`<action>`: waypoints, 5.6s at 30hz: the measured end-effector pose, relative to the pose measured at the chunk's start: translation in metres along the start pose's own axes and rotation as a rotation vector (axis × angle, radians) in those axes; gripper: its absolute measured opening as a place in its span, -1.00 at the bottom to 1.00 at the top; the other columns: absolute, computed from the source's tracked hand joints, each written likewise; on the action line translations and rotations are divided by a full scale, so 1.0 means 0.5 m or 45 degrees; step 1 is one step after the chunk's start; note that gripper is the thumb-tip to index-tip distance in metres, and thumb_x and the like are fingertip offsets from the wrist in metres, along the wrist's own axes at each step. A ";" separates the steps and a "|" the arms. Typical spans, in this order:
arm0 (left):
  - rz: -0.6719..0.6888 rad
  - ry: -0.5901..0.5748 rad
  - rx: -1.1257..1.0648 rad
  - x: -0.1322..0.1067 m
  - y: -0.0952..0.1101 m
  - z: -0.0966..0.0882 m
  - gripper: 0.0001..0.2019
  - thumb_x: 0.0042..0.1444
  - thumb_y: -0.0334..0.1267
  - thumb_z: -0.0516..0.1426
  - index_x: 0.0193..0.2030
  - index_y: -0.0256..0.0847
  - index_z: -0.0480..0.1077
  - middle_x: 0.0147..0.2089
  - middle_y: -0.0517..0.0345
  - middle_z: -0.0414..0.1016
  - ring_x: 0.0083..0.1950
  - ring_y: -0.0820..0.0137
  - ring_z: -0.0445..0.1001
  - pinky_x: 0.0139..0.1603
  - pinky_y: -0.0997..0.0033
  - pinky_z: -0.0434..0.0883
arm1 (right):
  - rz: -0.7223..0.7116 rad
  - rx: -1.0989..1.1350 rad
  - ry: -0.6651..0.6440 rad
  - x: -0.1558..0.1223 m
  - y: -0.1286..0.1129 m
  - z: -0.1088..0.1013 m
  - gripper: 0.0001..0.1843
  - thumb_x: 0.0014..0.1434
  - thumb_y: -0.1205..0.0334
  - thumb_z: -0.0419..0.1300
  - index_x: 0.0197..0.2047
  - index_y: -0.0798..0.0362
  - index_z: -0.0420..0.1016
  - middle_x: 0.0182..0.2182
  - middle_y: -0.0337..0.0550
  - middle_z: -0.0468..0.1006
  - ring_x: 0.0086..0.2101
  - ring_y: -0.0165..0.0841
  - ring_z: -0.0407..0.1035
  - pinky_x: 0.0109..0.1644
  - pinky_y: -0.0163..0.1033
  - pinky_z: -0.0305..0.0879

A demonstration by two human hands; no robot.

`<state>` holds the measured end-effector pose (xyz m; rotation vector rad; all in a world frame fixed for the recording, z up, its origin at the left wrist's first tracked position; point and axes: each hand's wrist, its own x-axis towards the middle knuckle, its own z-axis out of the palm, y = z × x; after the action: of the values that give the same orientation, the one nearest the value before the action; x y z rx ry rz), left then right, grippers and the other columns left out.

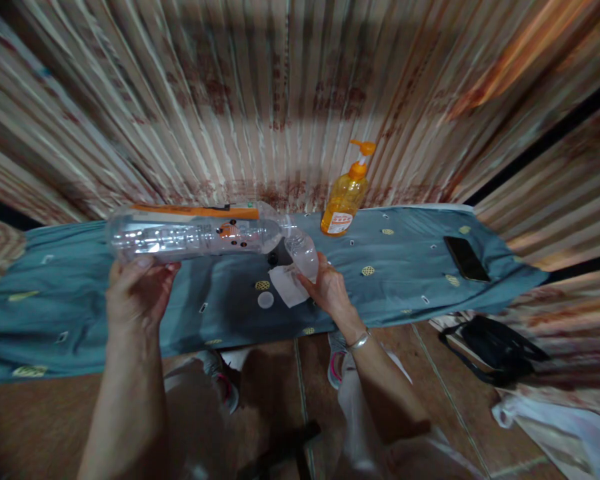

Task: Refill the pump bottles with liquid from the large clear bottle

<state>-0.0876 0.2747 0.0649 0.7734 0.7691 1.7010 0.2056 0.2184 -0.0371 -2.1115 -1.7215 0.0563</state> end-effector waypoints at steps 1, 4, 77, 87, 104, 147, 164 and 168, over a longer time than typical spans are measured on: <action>0.000 -0.012 -0.001 0.000 0.001 0.001 -0.41 -0.45 -0.40 0.45 -0.12 -0.10 0.57 -0.35 0.24 0.56 -0.41 0.45 0.48 -0.51 0.56 0.40 | -0.005 0.000 0.006 0.000 0.000 0.001 -0.32 0.22 -0.03 0.24 0.24 0.26 0.25 -0.20 0.19 0.69 -0.23 -0.07 0.62 -0.21 -0.18 0.43; 0.002 -0.030 -0.003 -0.001 0.002 0.001 -0.38 -0.43 -0.40 0.45 -0.09 -0.10 0.56 -0.35 0.25 0.56 -0.40 0.45 0.49 -0.52 0.57 0.39 | -0.025 0.006 0.025 -0.001 0.003 0.003 -0.32 0.23 -0.05 0.22 0.25 0.26 0.25 -0.19 0.20 0.69 -0.23 -0.07 0.62 -0.20 -0.17 0.44; -0.007 -0.021 -0.031 0.000 -0.001 0.001 -0.39 -0.46 -0.41 0.47 -0.11 -0.12 0.58 -0.38 0.27 0.53 -0.40 0.45 0.48 -0.51 0.56 0.41 | 0.013 0.012 -0.027 0.000 -0.004 -0.008 -0.32 0.22 -0.02 0.25 0.24 0.28 0.26 -0.19 0.21 0.68 -0.20 -0.05 0.62 -0.19 -0.17 0.43; 0.003 0.008 0.003 -0.001 -0.002 0.003 -0.61 -0.46 -0.40 0.44 -0.37 -0.18 0.53 -0.38 0.24 0.54 -0.42 0.47 0.47 -0.51 0.56 0.43 | 0.011 -0.001 -0.021 0.001 -0.001 -0.004 -0.32 0.22 -0.02 0.25 0.23 0.27 0.26 -0.22 0.19 0.69 -0.22 -0.05 0.62 -0.21 -0.17 0.42; 0.007 0.011 0.003 -0.004 0.002 0.010 -0.62 -0.48 -0.41 0.43 -0.38 -0.17 0.54 -0.46 0.29 0.48 -0.45 0.49 0.43 -0.50 0.56 0.40 | 0.006 -0.023 -0.022 0.000 0.001 -0.003 -0.31 0.22 -0.04 0.25 0.24 0.25 0.26 -0.20 0.19 0.69 -0.21 -0.07 0.63 -0.21 -0.19 0.44; 0.059 -0.021 0.006 -0.003 0.005 0.013 -0.41 -0.48 -0.43 0.44 -0.15 -0.12 0.54 -0.44 0.29 0.50 -0.42 0.45 0.45 -0.52 0.57 0.37 | -0.028 0.084 -0.026 0.007 0.006 0.001 -0.26 0.24 0.02 0.28 0.33 0.25 0.22 -0.12 0.28 0.65 -0.12 0.00 0.59 -0.06 0.03 0.52; 0.043 0.018 0.026 -0.001 0.008 0.012 -0.54 -0.51 -0.45 0.37 -0.32 -0.17 0.51 -0.40 0.27 0.52 -0.41 0.45 0.46 -0.57 0.57 0.38 | -0.047 0.070 -0.020 0.004 0.003 -0.003 -0.25 0.25 0.03 0.28 0.33 0.32 0.20 -0.07 0.31 0.62 -0.10 -0.02 0.57 0.00 -0.01 0.47; 0.053 0.017 0.030 0.000 0.008 0.013 -0.51 -0.51 -0.45 0.36 -0.28 -0.15 0.51 -0.43 0.29 0.51 -0.44 0.45 0.46 -0.58 0.57 0.38 | -0.032 0.058 -0.041 0.005 0.002 -0.003 -0.24 0.26 0.04 0.28 0.35 0.31 0.18 -0.05 0.32 0.62 -0.07 -0.02 0.57 0.01 0.00 0.47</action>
<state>-0.0847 0.2743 0.0720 0.8003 0.7885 1.7387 0.2077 0.2199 -0.0357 -2.0671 -1.7484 0.1220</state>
